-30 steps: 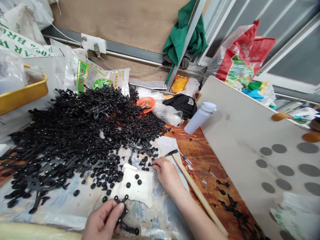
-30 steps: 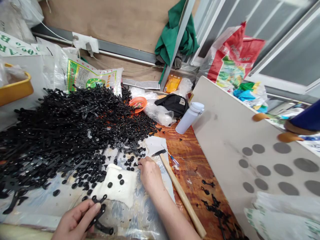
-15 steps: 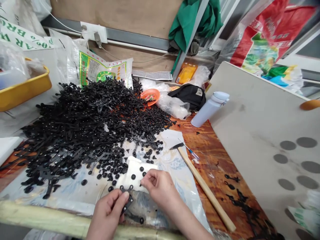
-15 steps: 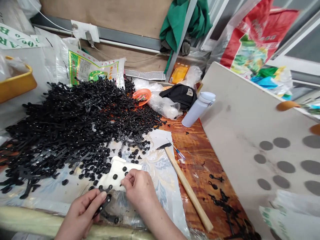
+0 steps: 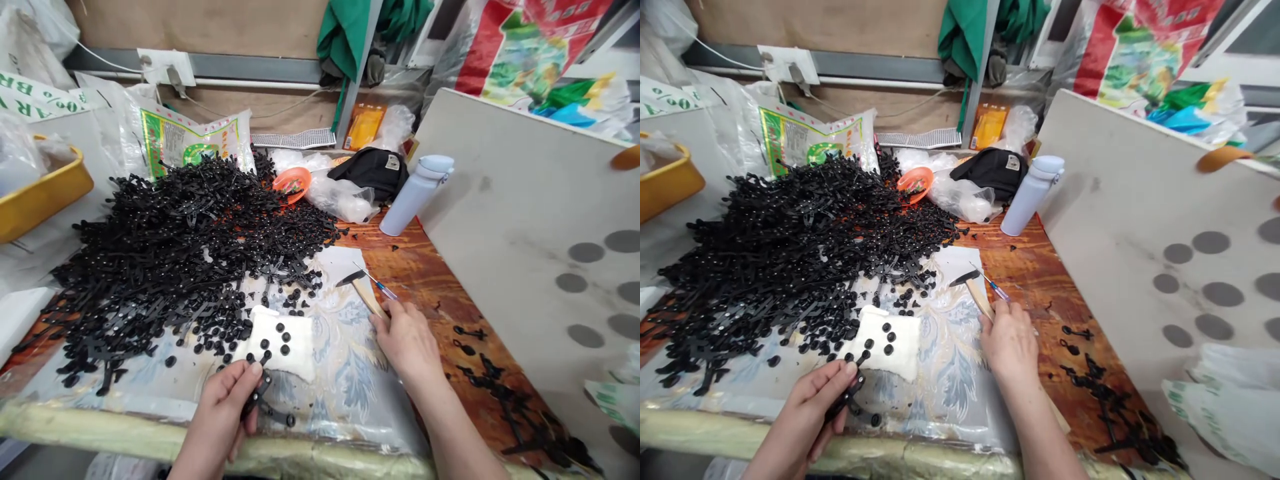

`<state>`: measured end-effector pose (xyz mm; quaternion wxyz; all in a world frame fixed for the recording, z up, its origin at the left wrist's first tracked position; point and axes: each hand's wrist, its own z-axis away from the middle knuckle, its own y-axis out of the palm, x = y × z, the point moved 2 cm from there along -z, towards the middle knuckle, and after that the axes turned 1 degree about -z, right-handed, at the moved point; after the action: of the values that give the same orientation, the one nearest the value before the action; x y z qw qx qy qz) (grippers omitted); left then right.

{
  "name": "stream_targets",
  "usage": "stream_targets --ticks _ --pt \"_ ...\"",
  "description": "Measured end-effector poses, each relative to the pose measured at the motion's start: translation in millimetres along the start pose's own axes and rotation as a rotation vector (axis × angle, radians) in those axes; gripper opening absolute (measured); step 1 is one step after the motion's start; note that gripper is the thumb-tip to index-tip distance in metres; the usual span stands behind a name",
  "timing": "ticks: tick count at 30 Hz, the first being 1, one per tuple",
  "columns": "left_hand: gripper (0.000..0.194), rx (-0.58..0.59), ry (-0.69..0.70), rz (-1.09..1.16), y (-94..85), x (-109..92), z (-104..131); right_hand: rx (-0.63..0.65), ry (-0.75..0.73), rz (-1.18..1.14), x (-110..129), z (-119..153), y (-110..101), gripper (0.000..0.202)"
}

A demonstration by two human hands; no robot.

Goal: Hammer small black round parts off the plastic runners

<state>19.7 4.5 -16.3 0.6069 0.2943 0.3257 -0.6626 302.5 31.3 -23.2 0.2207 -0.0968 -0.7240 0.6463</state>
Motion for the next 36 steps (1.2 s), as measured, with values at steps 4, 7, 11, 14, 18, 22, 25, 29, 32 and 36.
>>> stream_targets --ticks 4,7,11,14,18,22,25,29,32,36 --pt "0.039 0.023 0.004 0.0 14.4 -8 -3 0.031 0.01 -0.011 -4 -1 11 0.014" --pt "0.039 0.01 0.003 -0.011 22.0 -11 -4 0.043 0.02 -0.027 -3 1 11 0.014" --pt "0.039 -0.022 0.001 -0.031 27.9 -12 -2 0.059 0.042 -0.061 -5 3 6 0.016" --pt "0.04 -0.05 0.005 -0.045 29.5 -12 -2 0.072 0.056 -0.078 -6 3 4 0.014" --pt "0.038 -0.068 0.038 -0.043 29.8 -11 -4 0.093 0.047 -0.087 -5 4 4 0.013" --pt "0.04 -0.06 0.014 -0.075 30.8 -10 -4 0.106 0.044 -0.09 -5 5 5 0.013" --pt "0.041 -0.075 0.012 -0.095 31.6 -10 -4 0.114 0.049 -0.09 -5 5 5 0.012" --pt "0.042 -0.083 0.026 -0.104 32.8 -10 -4 0.113 0.053 -0.095 -4 4 6 0.013" --pt "0.042 -0.083 0.025 -0.123 34.2 -11 -3 0.099 0.051 -0.115 -5 3 8 0.016" --pt "0.04 -0.092 0.041 -0.132 36.2 -12 -4 0.046 0.025 -0.184 -5 6 -1 0.021"
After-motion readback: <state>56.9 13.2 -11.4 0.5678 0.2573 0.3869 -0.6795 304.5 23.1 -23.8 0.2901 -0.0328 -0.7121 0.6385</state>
